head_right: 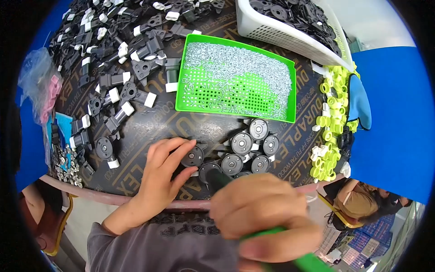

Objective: The recorder is assembling small mechanical components by hand and using an electric screwdriver to secure them.

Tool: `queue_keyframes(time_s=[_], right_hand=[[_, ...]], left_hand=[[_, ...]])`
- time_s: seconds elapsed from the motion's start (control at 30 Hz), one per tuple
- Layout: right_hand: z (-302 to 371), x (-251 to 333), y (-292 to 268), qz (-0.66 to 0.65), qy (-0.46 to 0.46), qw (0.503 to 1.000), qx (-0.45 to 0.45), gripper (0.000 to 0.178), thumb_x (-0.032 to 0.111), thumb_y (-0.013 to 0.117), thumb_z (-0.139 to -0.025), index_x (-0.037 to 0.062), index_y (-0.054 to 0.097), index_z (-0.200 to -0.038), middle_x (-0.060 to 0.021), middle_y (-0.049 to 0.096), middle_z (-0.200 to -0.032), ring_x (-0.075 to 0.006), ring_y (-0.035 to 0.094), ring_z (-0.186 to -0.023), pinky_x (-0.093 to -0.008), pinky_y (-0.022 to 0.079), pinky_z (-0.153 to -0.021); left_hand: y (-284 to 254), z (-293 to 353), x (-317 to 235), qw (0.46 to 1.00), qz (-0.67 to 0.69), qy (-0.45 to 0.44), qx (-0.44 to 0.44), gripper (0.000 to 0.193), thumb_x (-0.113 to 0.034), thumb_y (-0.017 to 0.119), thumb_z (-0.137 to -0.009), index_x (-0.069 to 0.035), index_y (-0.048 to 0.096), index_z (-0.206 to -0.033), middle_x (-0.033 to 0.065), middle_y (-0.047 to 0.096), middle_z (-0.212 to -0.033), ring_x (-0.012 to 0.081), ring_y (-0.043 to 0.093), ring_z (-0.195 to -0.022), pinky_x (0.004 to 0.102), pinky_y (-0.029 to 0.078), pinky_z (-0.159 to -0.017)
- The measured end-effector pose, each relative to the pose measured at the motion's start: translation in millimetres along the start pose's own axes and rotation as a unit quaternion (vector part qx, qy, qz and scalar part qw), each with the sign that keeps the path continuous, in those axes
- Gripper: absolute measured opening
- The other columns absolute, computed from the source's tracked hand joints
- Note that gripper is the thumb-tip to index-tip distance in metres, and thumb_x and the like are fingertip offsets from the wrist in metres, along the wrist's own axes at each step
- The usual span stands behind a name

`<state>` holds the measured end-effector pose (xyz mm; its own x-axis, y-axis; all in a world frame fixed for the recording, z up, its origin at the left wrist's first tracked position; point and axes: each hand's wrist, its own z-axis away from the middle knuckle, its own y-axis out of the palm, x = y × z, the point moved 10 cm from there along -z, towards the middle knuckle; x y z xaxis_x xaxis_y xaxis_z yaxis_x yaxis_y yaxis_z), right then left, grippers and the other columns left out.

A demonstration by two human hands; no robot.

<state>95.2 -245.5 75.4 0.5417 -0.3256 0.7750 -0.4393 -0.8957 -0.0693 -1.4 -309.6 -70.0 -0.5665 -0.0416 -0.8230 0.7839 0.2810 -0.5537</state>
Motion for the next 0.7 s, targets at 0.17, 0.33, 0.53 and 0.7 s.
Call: queue_keyframes(time_s=[0.17, 0.33, 0.53, 0.7], right_hand=[[2, -15, 7, -0.002, -0.012, 0.999, -0.034, 0.030, 0.013, 0.066, -0.088, 0.0026, 0.044, -0.105, -0.0119, 0.058, -0.070, -0.0235, 0.057, -0.050, -0.0363, 0.051, -0.045], [6, -22, -2, -0.017, -0.010, 0.996, -0.092, 0.029, 0.007, 0.069, -0.082, -0.0021, 0.049, -0.101, -0.0138, 0.058, -0.067, -0.0262, 0.055, -0.048, -0.0391, 0.049, -0.045], [-2, -32, 5, 0.037, 0.035, 0.999, 0.014, 0.030, 0.017, 0.060, -0.093, 0.0066, 0.039, -0.112, -0.0068, 0.057, -0.068, -0.0184, 0.055, -0.049, -0.0336, 0.051, -0.047], [-3, -36, 5, 0.039, 0.043, 0.998, 0.008, 0.029, 0.017, 0.061, -0.093, 0.0058, 0.040, -0.109, -0.0086, 0.057, -0.068, -0.0201, 0.055, -0.050, -0.0350, 0.051, -0.047]], left_hand=[[-1, -2, -4, 1.000, 0.014, 0.020, -0.006, 0.049, -0.008, 0.072, -0.081, -0.005, 0.056, -0.128, 0.0108, 0.056, -0.123, 0.0333, 0.049, -0.111, 0.0402, 0.043, -0.095], [0, 0, -2, 1.000, 0.013, 0.013, -0.008, 0.050, -0.009, 0.072, -0.081, -0.005, 0.056, -0.128, 0.0108, 0.056, -0.124, 0.0333, 0.050, -0.111, 0.0405, 0.043, -0.096], [-1, -2, -5, 1.000, 0.008, 0.012, -0.004, 0.051, -0.009, 0.072, -0.080, -0.004, 0.056, -0.128, 0.0116, 0.057, -0.123, 0.0335, 0.051, -0.111, 0.0406, 0.044, -0.095], [0, -4, -8, 1.000, -0.001, 0.021, -0.011, 0.051, -0.008, 0.072, -0.080, -0.003, 0.057, -0.128, 0.0131, 0.058, -0.121, 0.0344, 0.053, -0.108, 0.0411, 0.045, -0.093]])
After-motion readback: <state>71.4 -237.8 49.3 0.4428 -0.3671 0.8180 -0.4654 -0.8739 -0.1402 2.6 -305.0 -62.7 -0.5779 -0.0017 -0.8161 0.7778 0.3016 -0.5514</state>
